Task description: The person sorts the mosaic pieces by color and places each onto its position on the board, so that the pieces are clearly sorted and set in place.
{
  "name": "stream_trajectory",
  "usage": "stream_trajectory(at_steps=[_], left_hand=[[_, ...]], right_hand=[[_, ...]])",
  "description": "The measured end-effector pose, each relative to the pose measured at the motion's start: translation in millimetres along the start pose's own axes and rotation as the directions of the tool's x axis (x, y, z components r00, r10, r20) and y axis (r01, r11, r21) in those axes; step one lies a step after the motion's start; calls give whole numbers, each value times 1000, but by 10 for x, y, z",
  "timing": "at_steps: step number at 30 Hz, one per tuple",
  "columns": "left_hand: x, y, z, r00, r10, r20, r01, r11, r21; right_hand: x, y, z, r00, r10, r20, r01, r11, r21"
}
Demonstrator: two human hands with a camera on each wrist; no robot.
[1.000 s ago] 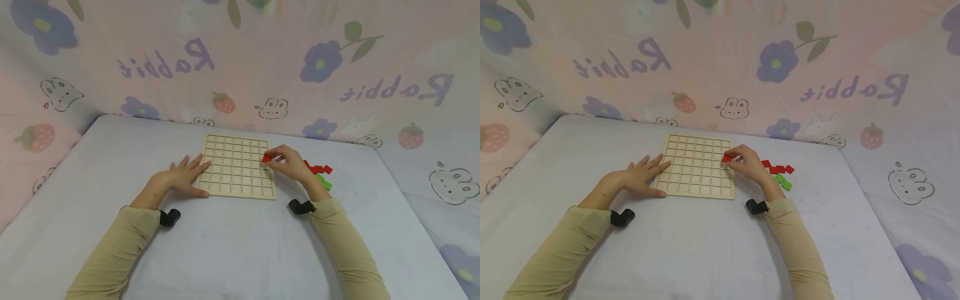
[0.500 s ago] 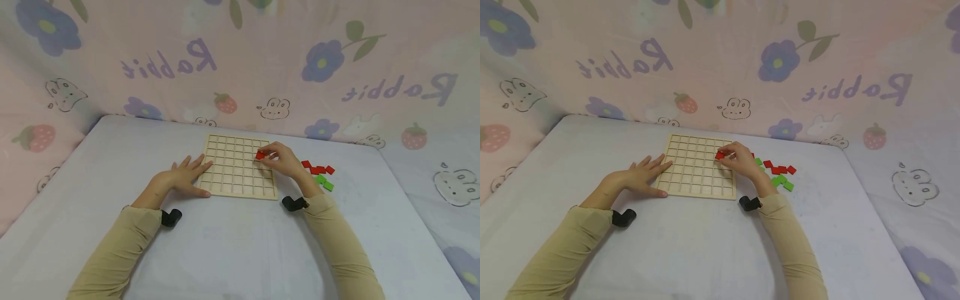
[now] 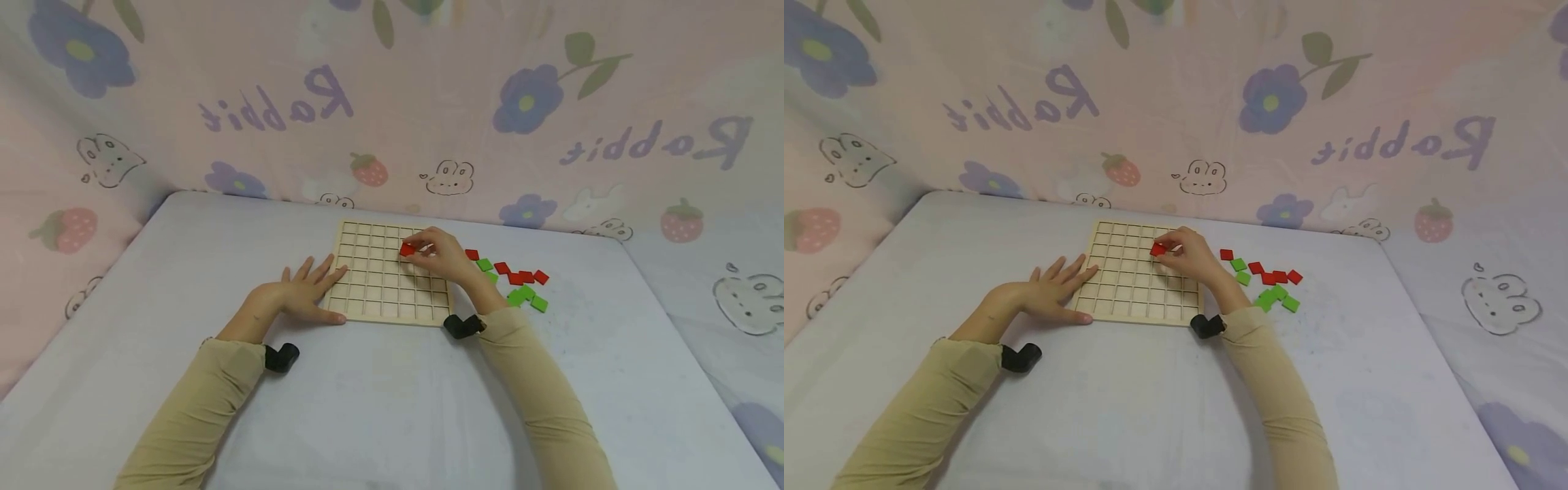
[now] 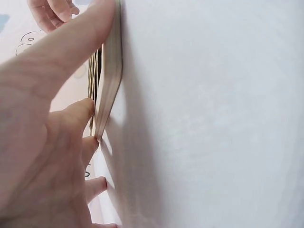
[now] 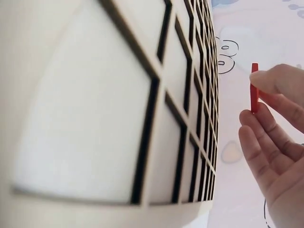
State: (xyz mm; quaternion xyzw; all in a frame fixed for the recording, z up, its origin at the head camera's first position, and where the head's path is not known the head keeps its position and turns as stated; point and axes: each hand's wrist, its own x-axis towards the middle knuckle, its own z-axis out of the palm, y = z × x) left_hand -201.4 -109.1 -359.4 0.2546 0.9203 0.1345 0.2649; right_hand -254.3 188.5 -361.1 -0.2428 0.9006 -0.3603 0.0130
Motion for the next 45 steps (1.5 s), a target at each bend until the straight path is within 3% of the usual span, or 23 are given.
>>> stream_trajectory(at_steps=[6,14,25,34,45], left_hand=[[0,-31,11,1000,-4,8,4,1000,-12],[101,-120,84,998,-43,36,43,999,4],[173,-190,108,999,-28,25,27,999,30],[101,-66,5,996,-65,65,64,998,13],[45,-9,-28,996,-54,71,53,998,16]], right_hand=[[99,-10,76,1000,3,2,-3,1000,-10],[215,-39,171,999,38,35,-38,999,8],[301,-93,237,995,79,63,-82,996,43],[402,-183,325,993,80,89,-82,996,22],[509,-282,431,988,98,121,-98,995,-4]])
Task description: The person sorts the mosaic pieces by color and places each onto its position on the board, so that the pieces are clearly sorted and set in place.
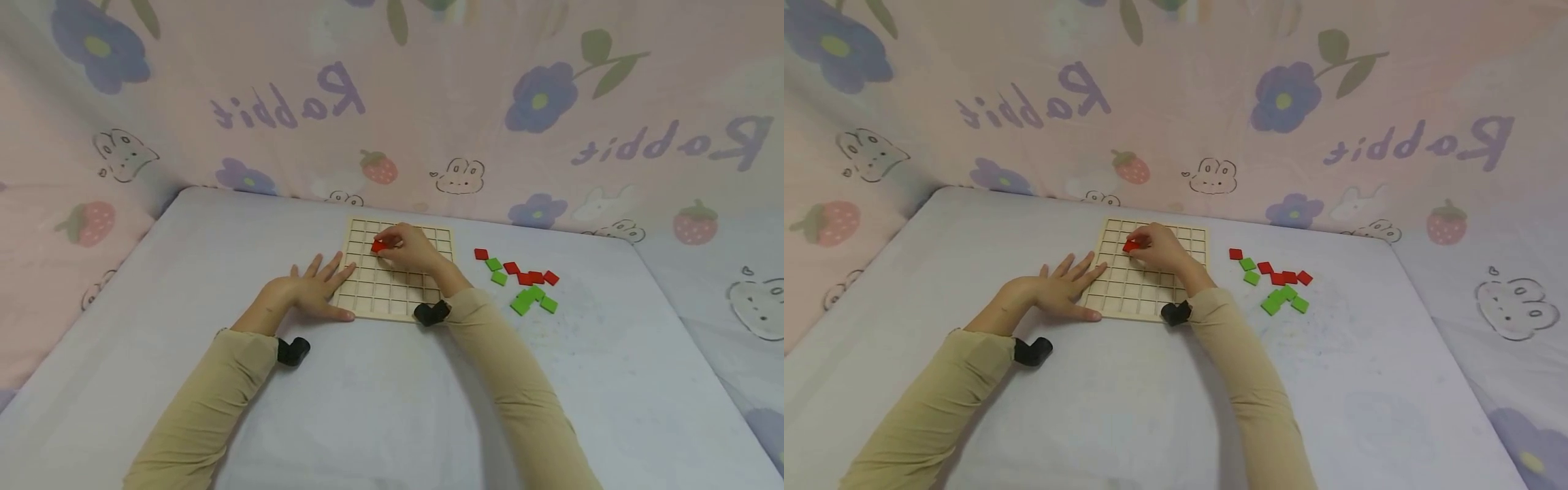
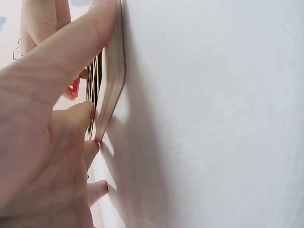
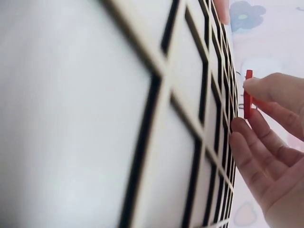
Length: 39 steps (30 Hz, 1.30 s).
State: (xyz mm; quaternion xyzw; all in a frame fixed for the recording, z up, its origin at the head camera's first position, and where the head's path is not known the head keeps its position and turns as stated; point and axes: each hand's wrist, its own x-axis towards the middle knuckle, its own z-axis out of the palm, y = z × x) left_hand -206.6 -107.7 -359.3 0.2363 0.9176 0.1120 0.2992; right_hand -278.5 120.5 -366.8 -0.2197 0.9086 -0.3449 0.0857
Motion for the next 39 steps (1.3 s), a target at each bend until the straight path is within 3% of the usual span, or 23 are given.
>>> stream_trajectory(at_steps=[7,13,22,33,39], left_hand=[[7,-3,8,1000,1,-6,-1,1000,10],[-14,16,0,1000,8,-6,-8,1000,7],[102,-73,72,1000,-9,-19,9,1000,15],[93,-84,73,1000,-8,-20,8,1000,15],[75,-77,74,1000,-3,-21,3,1000,16]], right_hand=[[75,-80,67,1000,-28,7,29,999,-28],[114,-124,106,1000,-3,14,3,1000,-1],[231,-133,167,999,-27,20,28,999,-43],[313,-201,214,998,-15,66,20,998,-66],[334,-179,246,998,24,58,-23,1000,-19]])
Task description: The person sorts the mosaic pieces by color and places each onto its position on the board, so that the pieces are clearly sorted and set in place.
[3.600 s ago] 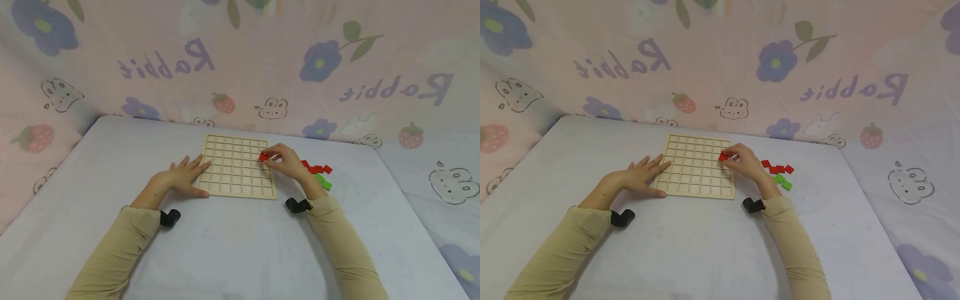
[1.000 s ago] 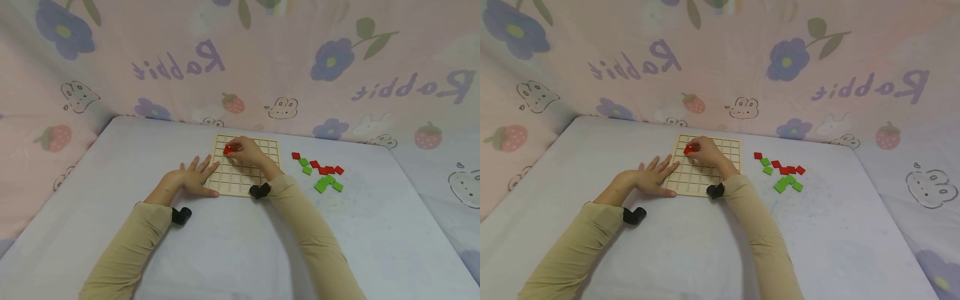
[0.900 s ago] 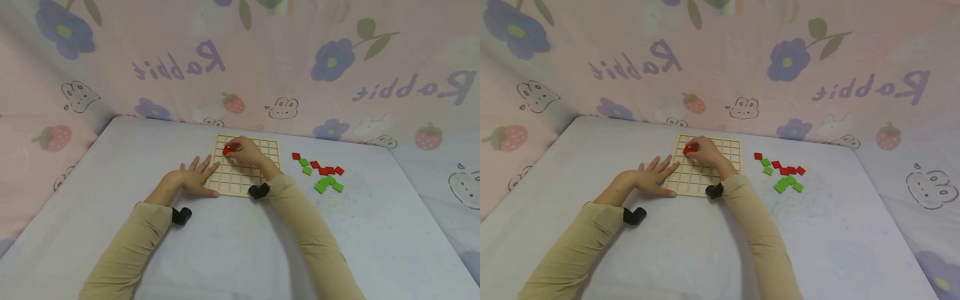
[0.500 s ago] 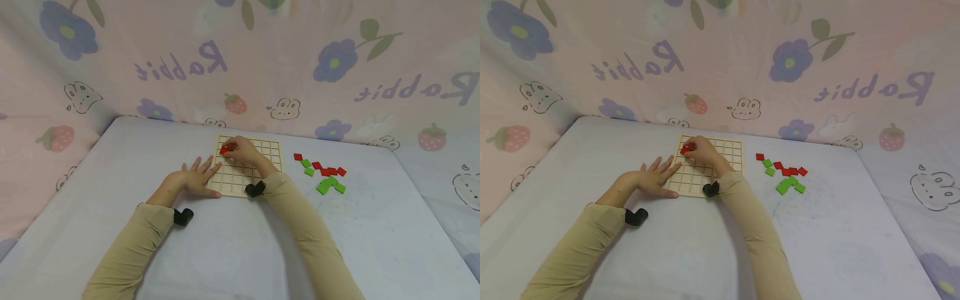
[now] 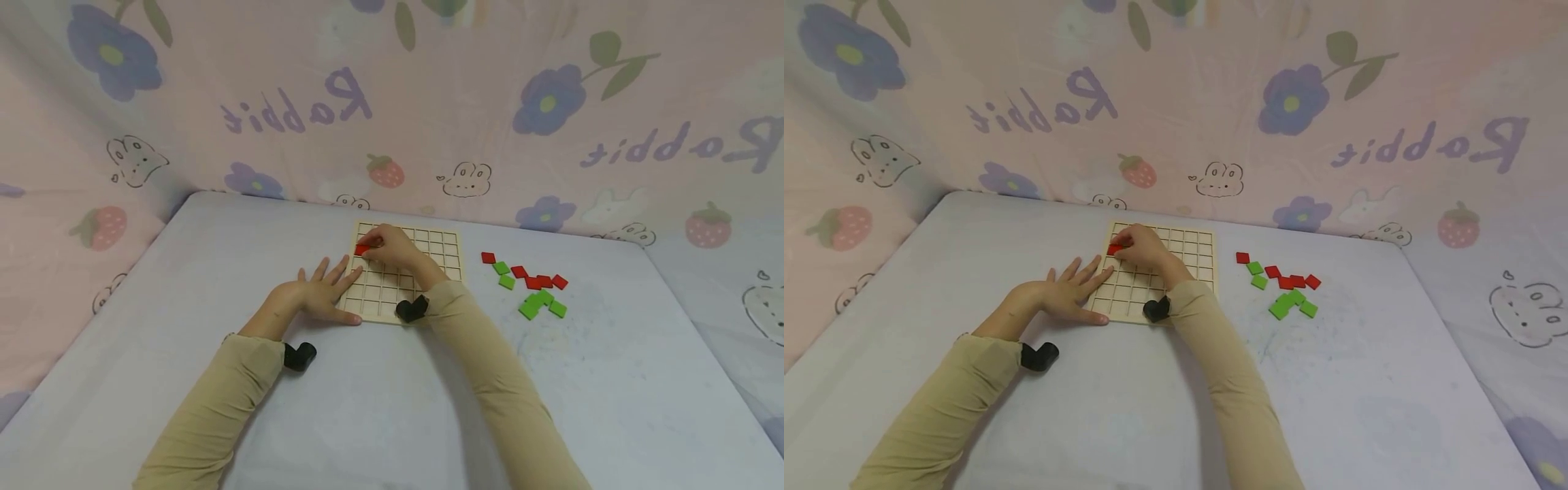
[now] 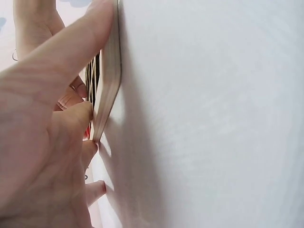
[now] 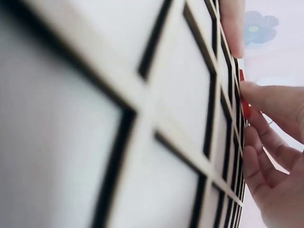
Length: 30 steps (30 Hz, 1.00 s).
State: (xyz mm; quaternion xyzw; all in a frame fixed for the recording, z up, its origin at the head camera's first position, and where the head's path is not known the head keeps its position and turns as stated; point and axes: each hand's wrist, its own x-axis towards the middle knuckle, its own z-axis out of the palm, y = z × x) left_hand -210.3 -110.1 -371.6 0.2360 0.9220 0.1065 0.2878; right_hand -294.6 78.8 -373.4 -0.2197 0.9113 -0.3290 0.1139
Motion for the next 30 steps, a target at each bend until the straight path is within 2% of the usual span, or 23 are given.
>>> stream_trajectory(at_steps=[11,15,20,24,30], left_hand=[[61,-29,27,1000,1,-7,-1,1000,6],[0,16,-1,1000,-6,1,6,1000,15],[-106,105,-65,1000,9,6,-9,1000,-7],[-110,101,-57,1000,13,-7,-13,1000,3],[-102,103,-47,1000,-3,-11,3,1000,-10]], right_hand=[[-52,44,-32,999,-39,12,39,997,62],[-58,120,-36,997,-76,27,72,990,120],[-117,173,-76,998,-61,6,59,979,196],[-175,189,-102,998,-59,-17,61,971,230],[-258,204,-153,998,-48,-52,58,974,218]])
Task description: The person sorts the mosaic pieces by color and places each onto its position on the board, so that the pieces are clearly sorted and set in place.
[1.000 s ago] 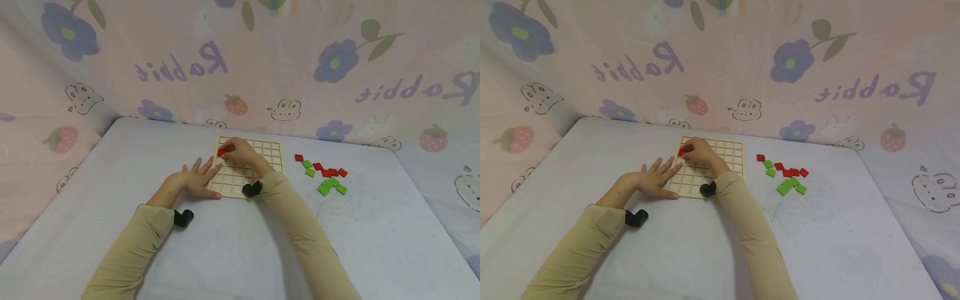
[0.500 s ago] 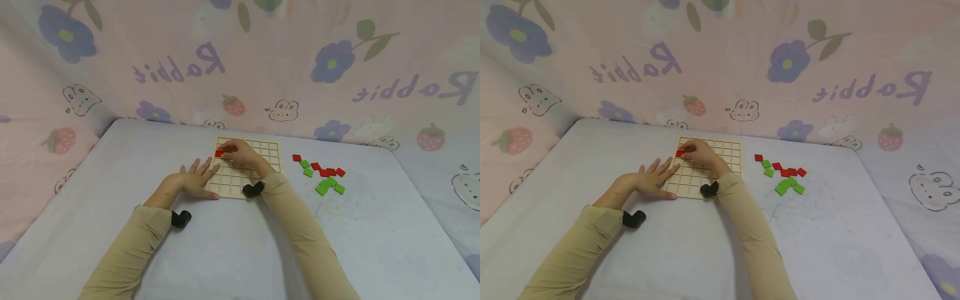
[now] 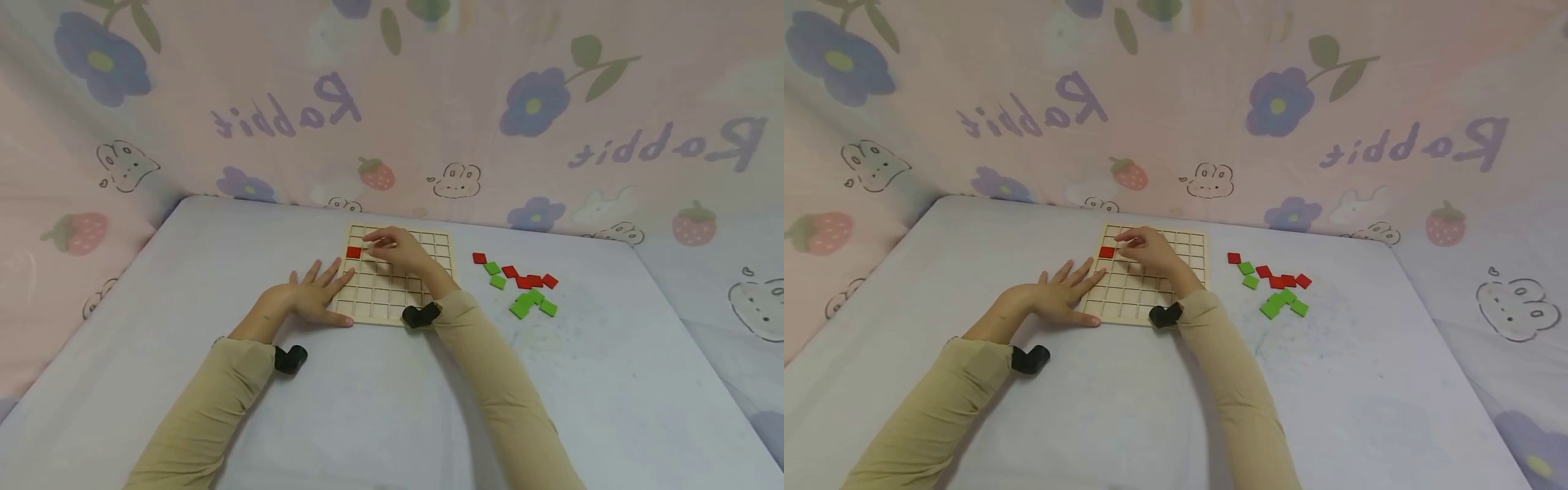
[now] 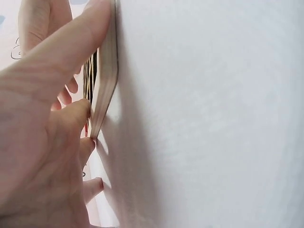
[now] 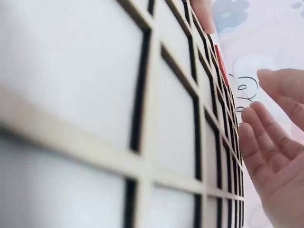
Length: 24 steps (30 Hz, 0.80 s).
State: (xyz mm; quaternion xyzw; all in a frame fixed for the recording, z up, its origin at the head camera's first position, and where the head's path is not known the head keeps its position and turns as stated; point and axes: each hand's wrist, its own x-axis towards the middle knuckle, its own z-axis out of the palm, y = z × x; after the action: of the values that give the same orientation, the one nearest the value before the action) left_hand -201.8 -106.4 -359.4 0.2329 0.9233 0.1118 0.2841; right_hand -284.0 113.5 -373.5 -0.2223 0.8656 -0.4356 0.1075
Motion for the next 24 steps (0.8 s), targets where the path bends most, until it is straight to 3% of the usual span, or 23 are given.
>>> stream_trajectory(at_steps=[12,24], left_hand=[[-3,13,-9,1000,21,-10,-21,1000,0],[80,-93,56,1000,22,-13,-22,1000,-5]], right_hand=[[-115,13,-104,999,6,-48,-6,1000,-8],[-260,58,-226,996,43,-76,-44,999,-14]])
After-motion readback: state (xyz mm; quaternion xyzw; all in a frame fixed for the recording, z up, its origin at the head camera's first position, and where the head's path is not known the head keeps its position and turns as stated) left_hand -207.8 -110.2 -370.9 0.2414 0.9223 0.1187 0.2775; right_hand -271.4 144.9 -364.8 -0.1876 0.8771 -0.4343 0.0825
